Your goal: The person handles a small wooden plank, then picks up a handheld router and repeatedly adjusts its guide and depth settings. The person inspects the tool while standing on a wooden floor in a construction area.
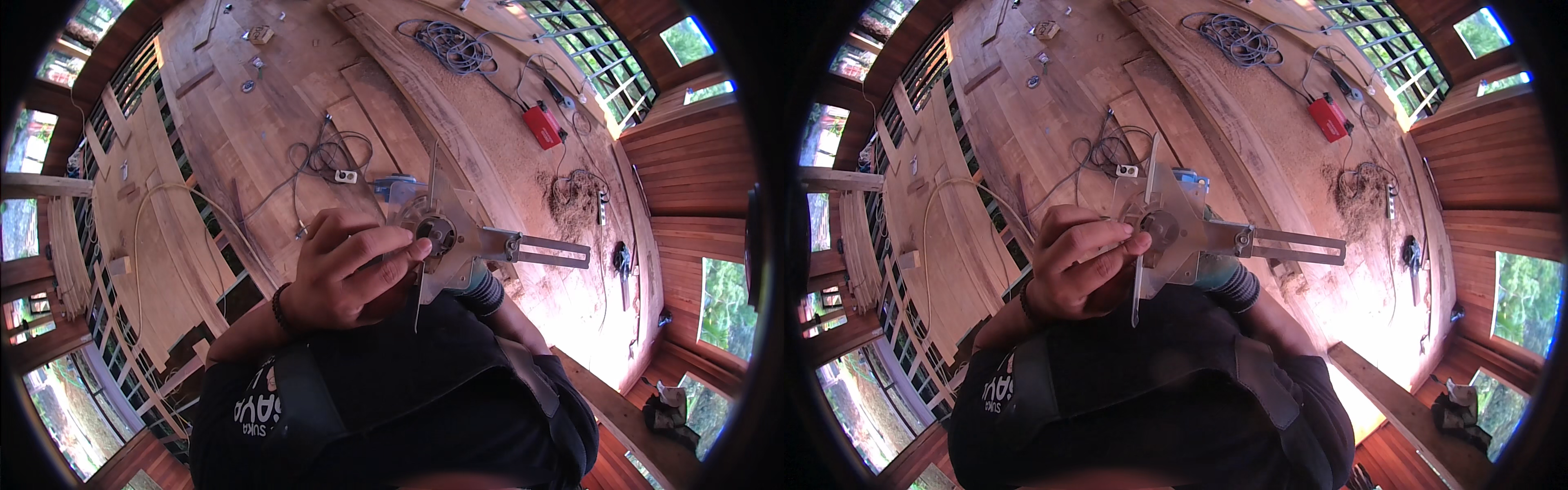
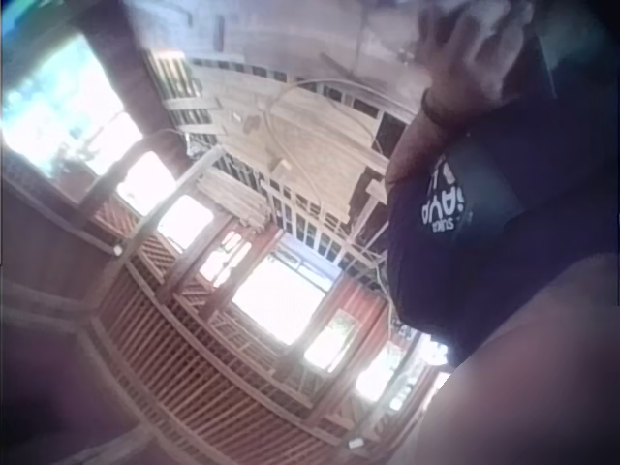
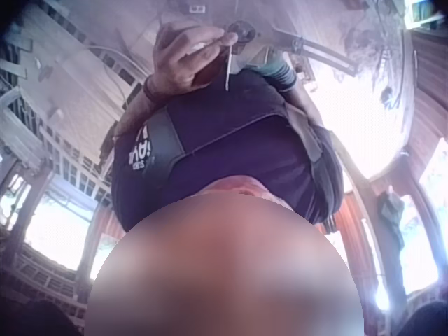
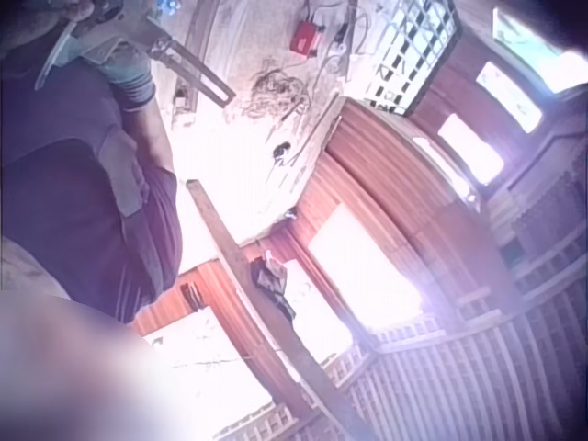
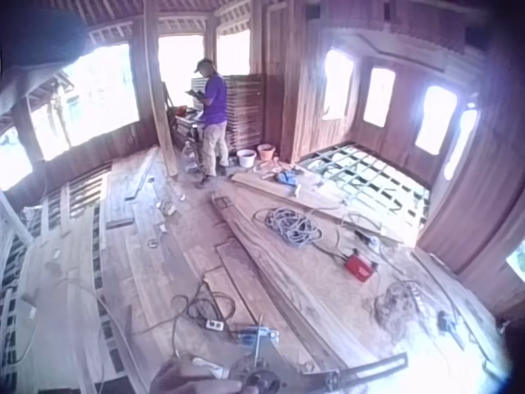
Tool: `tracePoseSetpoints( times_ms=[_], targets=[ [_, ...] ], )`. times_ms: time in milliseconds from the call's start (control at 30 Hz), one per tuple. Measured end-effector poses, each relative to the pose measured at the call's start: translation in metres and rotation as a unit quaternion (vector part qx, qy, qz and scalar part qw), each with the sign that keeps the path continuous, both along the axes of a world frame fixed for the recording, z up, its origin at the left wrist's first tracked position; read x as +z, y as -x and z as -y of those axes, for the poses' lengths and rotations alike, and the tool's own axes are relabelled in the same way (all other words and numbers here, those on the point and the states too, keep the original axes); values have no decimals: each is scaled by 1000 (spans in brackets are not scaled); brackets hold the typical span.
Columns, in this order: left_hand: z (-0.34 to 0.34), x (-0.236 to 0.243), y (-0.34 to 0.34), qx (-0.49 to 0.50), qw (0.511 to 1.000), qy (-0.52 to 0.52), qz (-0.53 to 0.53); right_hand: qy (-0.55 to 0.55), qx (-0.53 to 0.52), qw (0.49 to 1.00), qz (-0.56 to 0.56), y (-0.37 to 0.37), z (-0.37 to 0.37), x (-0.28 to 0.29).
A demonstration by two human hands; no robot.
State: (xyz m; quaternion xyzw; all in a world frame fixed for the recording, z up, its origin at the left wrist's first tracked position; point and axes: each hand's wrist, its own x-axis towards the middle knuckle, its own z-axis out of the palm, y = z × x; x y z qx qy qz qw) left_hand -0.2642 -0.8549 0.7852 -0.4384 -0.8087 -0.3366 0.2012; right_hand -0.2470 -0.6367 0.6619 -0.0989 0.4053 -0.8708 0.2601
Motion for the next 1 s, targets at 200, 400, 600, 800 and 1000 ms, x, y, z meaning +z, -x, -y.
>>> tracePoseSetpoints(
  times_ms=[200, 400, 600, 800, 1000],
  targets=[
    [2, -2, 7, -18, 999, -23, 25, 31, 20, 991, 129, 3, 0, 5],
    [1, -3, 7, 38, 994, -38, 98, -96, -1, 987, -127, 8, 1, 0],
    [1, -3, 8, 23, 990, -43, 131, -93, 8, 996, -10, 4, 3, -9],
    [0, 4, 9, 18, 979, -70, 192, -71, 23, 995, -66, 3, 5, -27],
    [1, 4, 6, 5, 967, -94, 235, -66, 6, 998, -14, 3, 16, -21]
  ],
)
